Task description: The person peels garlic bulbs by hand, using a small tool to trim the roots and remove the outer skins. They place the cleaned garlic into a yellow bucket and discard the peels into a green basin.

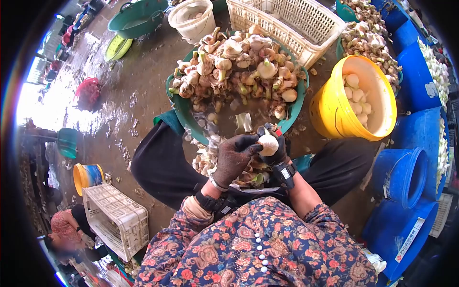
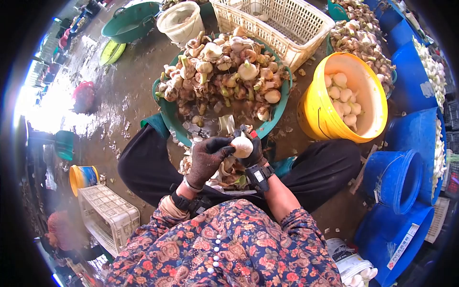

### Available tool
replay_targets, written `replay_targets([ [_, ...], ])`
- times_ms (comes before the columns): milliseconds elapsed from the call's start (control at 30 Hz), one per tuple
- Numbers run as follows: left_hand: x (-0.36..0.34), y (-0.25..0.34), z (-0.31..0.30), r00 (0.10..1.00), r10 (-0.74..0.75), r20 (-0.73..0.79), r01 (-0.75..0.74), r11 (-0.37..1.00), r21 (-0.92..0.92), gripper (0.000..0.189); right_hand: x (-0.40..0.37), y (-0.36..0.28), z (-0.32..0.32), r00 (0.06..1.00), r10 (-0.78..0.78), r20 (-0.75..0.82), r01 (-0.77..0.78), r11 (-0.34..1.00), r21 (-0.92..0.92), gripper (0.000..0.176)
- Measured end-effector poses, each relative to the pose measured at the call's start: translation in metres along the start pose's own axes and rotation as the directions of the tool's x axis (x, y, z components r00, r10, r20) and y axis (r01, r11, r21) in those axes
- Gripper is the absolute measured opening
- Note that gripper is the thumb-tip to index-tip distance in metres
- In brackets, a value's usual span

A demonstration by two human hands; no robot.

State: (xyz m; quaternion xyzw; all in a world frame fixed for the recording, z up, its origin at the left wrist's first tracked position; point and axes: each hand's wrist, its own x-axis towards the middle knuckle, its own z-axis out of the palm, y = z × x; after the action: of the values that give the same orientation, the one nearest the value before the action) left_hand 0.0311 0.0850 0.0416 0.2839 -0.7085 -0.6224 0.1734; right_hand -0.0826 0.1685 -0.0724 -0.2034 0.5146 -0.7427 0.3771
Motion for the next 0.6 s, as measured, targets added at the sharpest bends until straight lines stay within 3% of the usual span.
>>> replay_targets([
  [33,-0.002,0.003,0.002,0.996,-0.087,0.0,0.087,0.994,-0.065,0.021,0.001,0.001,-0.001,1.0,0.006,0.002,-0.006,1.0,-0.003,0.013],
  [67,-0.003,0.004,0.003,0.985,-0.172,0.005,0.171,0.977,-0.129,0.018,0.002,0.002,-0.001,0.987,0.151,0.061,-0.163,0.893,0.419,0.017],
  [100,-0.004,0.003,0.005,0.985,-0.173,0.004,0.172,0.976,-0.131,0.018,0.004,0.002,0.0,0.952,0.251,0.173,-0.293,0.596,0.748,0.023],
  [133,-0.005,0.001,0.007,0.998,-0.027,-0.048,0.028,1.0,0.005,0.015,0.004,0.002,0.001,0.952,0.251,0.174,-0.294,0.597,0.747,0.023],
  [167,-0.007,0.0,0.009,0.989,0.122,-0.079,-0.11,0.983,0.146,0.013,0.003,0.003,0.003,0.932,0.288,0.22,-0.343,0.499,0.796,0.029],
  [200,-0.011,0.001,0.009,0.989,0.123,-0.081,-0.11,0.984,0.143,0.013,0.003,0.004,0.003,0.909,0.319,0.27,-0.386,0.396,0.833,0.036],
  [267,-0.019,0.004,0.011,0.9,0.366,0.237,-0.415,0.887,0.205,0.013,0.005,0.003,-0.002,0.88,0.389,0.273,-0.433,0.421,0.797,0.039],
  [300,-0.022,0.005,0.011,0.9,0.367,0.236,-0.415,0.887,0.203,0.013,0.006,-0.003,0.0,0.848,0.455,0.271,-0.478,0.435,0.763,0.042],
  [333,-0.024,0.006,0.011,0.896,0.33,0.299,-0.404,0.884,0.234,0.015,0.001,-0.01,0.004,0.855,0.426,0.296,-0.444,0.308,0.841,0.044],
  [367,-0.026,0.007,0.009,0.888,0.287,0.359,-0.392,0.881,0.265,0.017,0.001,-0.013,0.005,0.855,0.427,0.296,-0.445,0.307,0.841,0.044],
  [400,-0.019,0.017,-0.002,0.913,0.016,0.407,-0.158,0.935,0.318,0.021,-0.001,-0.014,0.005,0.863,0.396,0.313,-0.451,0.326,0.831,0.043],
  [433,-0.018,0.005,-0.002,0.947,-0.158,0.281,0.105,0.975,0.195,0.022,-0.002,-0.015,0.004,0.87,0.364,0.332,-0.457,0.348,0.818,0.042],
  [467,-0.013,0.007,-0.005,0.976,-0.125,0.178,0.094,0.981,0.173,0.022,-0.005,-0.006,0.003,0.932,0.349,0.102,-0.321,0.661,0.678,0.039],
  [500,-0.006,0.011,-0.011,0.993,-0.093,0.067,0.082,0.985,0.154,0.022,-0.004,0.004,-0.005,0.931,0.348,0.11,-0.327,0.661,0.675,0.039],
  [533,0.0,0.002,-0.016,0.997,-0.051,0.055,0.034,0.959,0.281,0.018,-0.002,0.013,-0.015,0.995,0.055,0.085,-0.055,0.998,0.007,0.033],
  [567,0.005,-0.009,-0.013,0.997,0.06,-0.046,-0.05,0.98,0.192,0.017,0.0,0.023,-0.02,0.944,-0.192,0.267,0.322,0.707,-0.63,0.03],
  [600,0.01,-0.011,-0.011,1.0,-0.002,-0.028,0.006,0.992,0.128,0.017,-0.004,0.003,-0.006,0.976,-0.162,0.142,0.214,0.806,-0.552,0.034],
])
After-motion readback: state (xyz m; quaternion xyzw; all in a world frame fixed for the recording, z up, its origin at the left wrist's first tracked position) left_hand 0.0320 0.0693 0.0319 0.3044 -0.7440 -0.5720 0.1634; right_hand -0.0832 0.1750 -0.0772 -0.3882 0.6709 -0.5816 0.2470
